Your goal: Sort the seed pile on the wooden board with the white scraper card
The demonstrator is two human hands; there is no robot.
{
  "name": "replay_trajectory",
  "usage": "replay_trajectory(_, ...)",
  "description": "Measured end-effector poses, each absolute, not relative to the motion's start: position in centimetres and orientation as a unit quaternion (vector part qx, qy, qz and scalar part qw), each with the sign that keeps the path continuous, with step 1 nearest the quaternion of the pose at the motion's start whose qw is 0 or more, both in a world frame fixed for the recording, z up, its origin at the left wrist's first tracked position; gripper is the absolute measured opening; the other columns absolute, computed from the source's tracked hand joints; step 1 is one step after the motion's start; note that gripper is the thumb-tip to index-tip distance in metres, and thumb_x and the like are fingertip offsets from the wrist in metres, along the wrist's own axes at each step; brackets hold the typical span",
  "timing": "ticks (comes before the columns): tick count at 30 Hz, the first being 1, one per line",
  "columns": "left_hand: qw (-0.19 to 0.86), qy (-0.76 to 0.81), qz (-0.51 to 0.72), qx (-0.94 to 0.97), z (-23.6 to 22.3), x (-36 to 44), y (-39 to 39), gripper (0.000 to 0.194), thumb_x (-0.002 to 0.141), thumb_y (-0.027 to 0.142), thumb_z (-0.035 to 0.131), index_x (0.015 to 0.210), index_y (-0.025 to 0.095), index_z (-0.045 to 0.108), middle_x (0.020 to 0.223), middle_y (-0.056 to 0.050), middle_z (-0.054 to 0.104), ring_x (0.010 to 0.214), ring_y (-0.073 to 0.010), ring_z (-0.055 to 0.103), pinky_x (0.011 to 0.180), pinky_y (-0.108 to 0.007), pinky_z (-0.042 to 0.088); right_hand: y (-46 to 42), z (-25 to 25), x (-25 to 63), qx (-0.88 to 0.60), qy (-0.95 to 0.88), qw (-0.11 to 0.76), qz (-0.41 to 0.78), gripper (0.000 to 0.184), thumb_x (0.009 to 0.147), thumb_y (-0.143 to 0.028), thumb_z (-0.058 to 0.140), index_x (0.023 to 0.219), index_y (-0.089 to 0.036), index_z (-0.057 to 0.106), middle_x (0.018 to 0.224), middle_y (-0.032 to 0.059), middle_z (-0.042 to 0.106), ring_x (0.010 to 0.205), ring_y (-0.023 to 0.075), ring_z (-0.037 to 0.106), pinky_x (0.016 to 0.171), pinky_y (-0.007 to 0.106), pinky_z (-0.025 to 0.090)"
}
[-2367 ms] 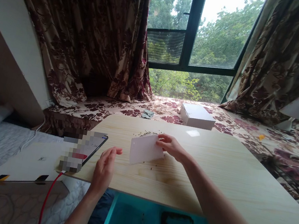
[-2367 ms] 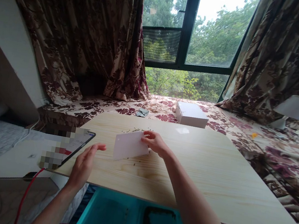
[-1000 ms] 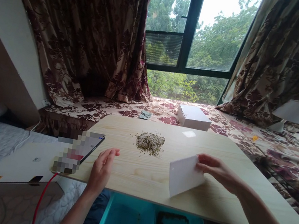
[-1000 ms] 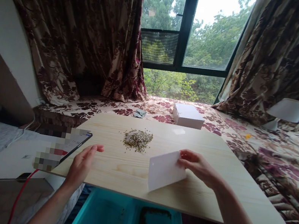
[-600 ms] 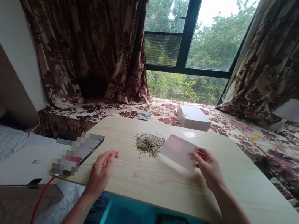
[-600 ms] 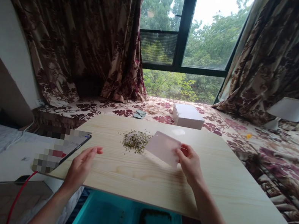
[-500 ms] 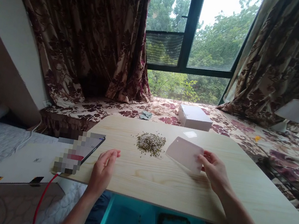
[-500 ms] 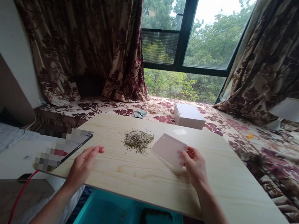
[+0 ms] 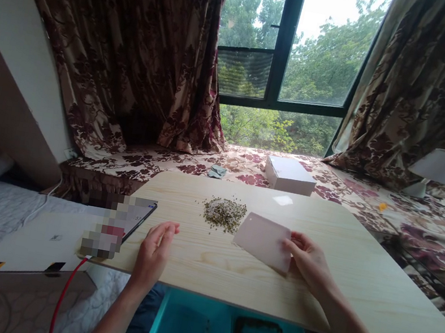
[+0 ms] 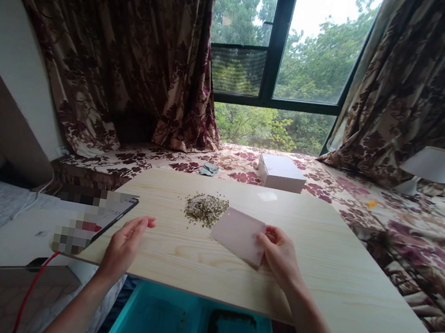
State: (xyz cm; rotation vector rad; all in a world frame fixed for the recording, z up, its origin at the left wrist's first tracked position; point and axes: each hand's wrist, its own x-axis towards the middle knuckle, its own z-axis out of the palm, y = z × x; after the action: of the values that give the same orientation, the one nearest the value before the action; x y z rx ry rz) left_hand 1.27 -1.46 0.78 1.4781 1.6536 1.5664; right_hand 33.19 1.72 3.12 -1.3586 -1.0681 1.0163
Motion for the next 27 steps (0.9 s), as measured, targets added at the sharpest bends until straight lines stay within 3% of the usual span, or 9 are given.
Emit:
replay_trajectory(15,0.212,0.598,0.560,0.533,0.7,1.2,-1.3,0.037,0.083,0.048,0.045,0.092,0.019,0.065,0.096,-0.007,0.066,0.101,-0.0221,0.057,0.094,-0.036,0.042,0.9,2.8,31.3,-0.566,-0.480,0.522,0.421,0.026,0.064,-0.033,0.067,0.084,-0.017,0.061,0.076,0.0065,0.072,0.070,0.0204,0.067,0.051,0.025,0.051)
replay_trajectory(27,0.207,0.592,0.562,0.539,0.7,1.2,-1.4,0.038,0.084,0.048,0.044,0.093,0.018,0.065,0.098,-0.008,0.066,0.102,-0.0227,0.057,0.094,-0.037,0.042,-2.9,2.8,27.8,-0.494,-0.530,0.482,0.492,0.027,0.065,-0.042,0.070,0.078,-0.020,0.062,0.073,0.0044,0.070,0.072,0.0203,0.066,0.059,0.027,0.052)
